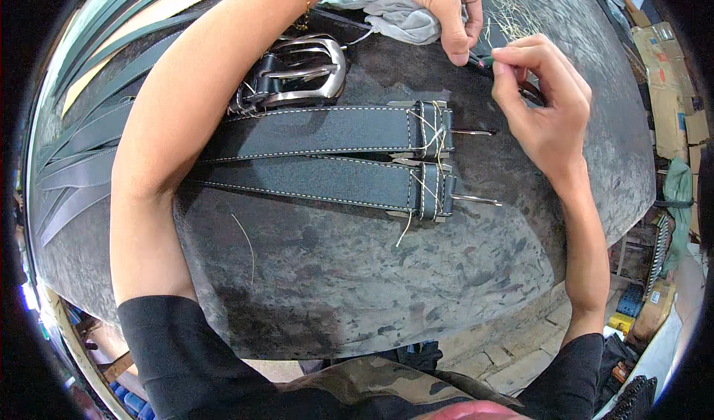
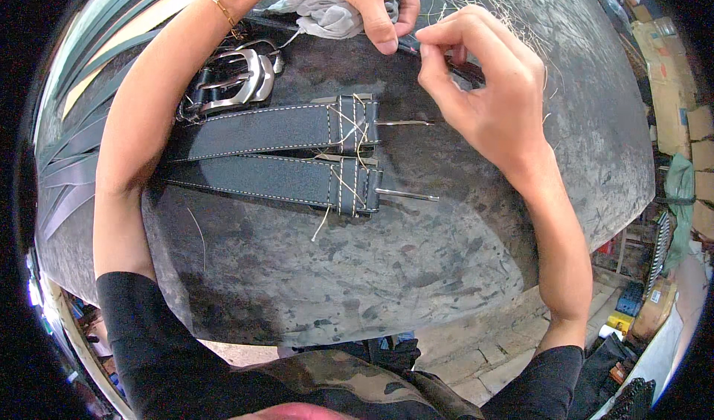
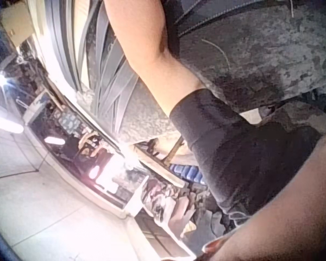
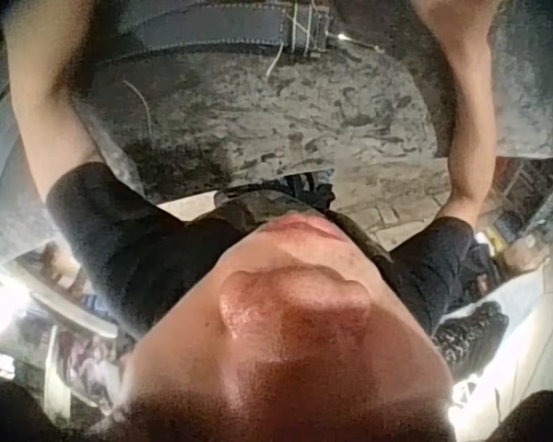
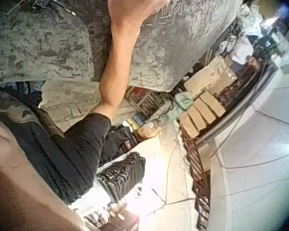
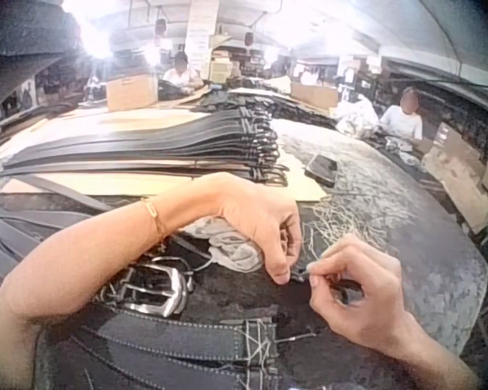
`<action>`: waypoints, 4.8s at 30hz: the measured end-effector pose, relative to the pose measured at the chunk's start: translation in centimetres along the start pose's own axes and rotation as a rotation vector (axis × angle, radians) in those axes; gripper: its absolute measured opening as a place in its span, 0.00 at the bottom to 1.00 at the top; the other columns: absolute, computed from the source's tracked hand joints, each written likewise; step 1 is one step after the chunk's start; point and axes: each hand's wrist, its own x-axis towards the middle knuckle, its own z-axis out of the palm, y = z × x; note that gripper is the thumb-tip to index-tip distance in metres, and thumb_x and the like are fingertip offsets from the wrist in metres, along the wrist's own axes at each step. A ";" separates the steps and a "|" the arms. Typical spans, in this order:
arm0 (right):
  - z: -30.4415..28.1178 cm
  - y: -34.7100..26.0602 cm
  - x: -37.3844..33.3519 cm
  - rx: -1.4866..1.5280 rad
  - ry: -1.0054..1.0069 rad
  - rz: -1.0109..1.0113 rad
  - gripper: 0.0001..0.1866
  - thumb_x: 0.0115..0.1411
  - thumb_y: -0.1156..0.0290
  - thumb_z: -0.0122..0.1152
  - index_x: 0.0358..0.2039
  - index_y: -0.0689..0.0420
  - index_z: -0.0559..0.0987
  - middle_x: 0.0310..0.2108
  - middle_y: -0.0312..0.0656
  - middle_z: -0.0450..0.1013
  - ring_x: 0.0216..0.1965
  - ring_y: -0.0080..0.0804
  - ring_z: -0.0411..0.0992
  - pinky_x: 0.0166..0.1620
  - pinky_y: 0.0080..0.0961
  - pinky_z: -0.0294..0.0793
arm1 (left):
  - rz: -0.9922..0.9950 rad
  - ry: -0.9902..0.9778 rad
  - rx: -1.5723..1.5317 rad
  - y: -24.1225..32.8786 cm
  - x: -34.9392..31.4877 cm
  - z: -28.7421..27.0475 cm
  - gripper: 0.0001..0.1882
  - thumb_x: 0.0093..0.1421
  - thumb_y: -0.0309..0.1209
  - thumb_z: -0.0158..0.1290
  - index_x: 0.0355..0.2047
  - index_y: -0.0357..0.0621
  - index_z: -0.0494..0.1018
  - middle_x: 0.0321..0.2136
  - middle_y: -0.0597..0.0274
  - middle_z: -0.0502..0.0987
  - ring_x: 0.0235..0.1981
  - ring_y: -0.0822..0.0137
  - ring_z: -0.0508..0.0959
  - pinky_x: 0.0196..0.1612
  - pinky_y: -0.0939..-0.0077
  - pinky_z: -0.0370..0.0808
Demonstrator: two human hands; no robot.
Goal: Assembling leather belts by attaching buckles and hardware pins.
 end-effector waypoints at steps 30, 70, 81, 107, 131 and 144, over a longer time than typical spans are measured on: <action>-0.1 -0.1 0.2 -0.020 -0.014 -0.012 0.07 0.50 0.85 0.62 0.29 0.62 0.77 0.24 0.38 0.72 0.24 0.24 0.70 0.30 0.19 0.71 | 0.033 -0.014 0.009 -0.5 0.0 -0.2 0.14 0.48 0.39 0.67 0.30 0.43 0.83 0.23 0.69 0.80 0.25 0.77 0.75 0.29 0.79 0.71; 1.2 2.8 -0.6 0.294 0.419 0.700 0.07 0.64 0.73 0.54 0.40 0.63 0.74 0.31 0.38 0.74 0.30 0.22 0.72 0.35 0.23 0.73 | 0.173 0.340 -0.404 -1.1 -2.2 -3.7 0.33 0.44 0.18 0.51 0.54 0.40 0.58 0.44 0.59 0.66 0.41 0.68 0.69 0.47 0.75 0.69; 0.6 3.2 -0.3 0.400 0.433 0.800 0.08 0.65 0.71 0.53 0.40 0.63 0.74 0.30 0.38 0.73 0.20 0.19 0.70 0.18 0.21 0.71 | 0.064 0.726 0.421 3.5 -3.4 7.9 0.20 0.49 0.19 0.55 0.46 0.35 0.74 0.43 0.48 0.77 0.43 0.51 0.79 0.47 0.65 0.76; -1.7 6.1 -1.1 0.362 0.355 0.715 0.11 0.64 0.73 0.56 0.44 0.63 0.79 0.29 0.35 0.74 0.25 0.18 0.70 0.27 0.17 0.74 | -0.099 0.891 0.504 2.0 -4.4 8.7 0.18 0.48 0.22 0.51 0.41 0.35 0.77 0.36 0.47 0.77 0.42 0.45 0.77 0.48 0.57 0.74; -0.2 0.9 0.3 0.009 0.088 0.072 0.07 0.58 0.77 0.63 0.37 0.57 0.84 0.28 0.35 0.76 0.26 0.21 0.71 0.31 0.19 0.70 | -0.060 0.941 0.379 1.4 -5.0 8.1 0.15 0.43 0.22 0.58 0.34 0.31 0.78 0.28 0.43 0.79 0.30 0.52 0.80 0.38 0.67 0.76; -0.2 1.0 0.2 -0.030 0.068 0.048 0.07 0.58 0.76 0.63 0.37 0.58 0.83 0.28 0.36 0.77 0.27 0.24 0.74 0.32 0.20 0.74 | -0.121 0.845 0.177 3.8 -5.8 7.1 0.10 0.37 0.22 0.59 0.21 0.29 0.72 0.19 0.38 0.73 0.26 0.43 0.77 0.30 0.61 0.72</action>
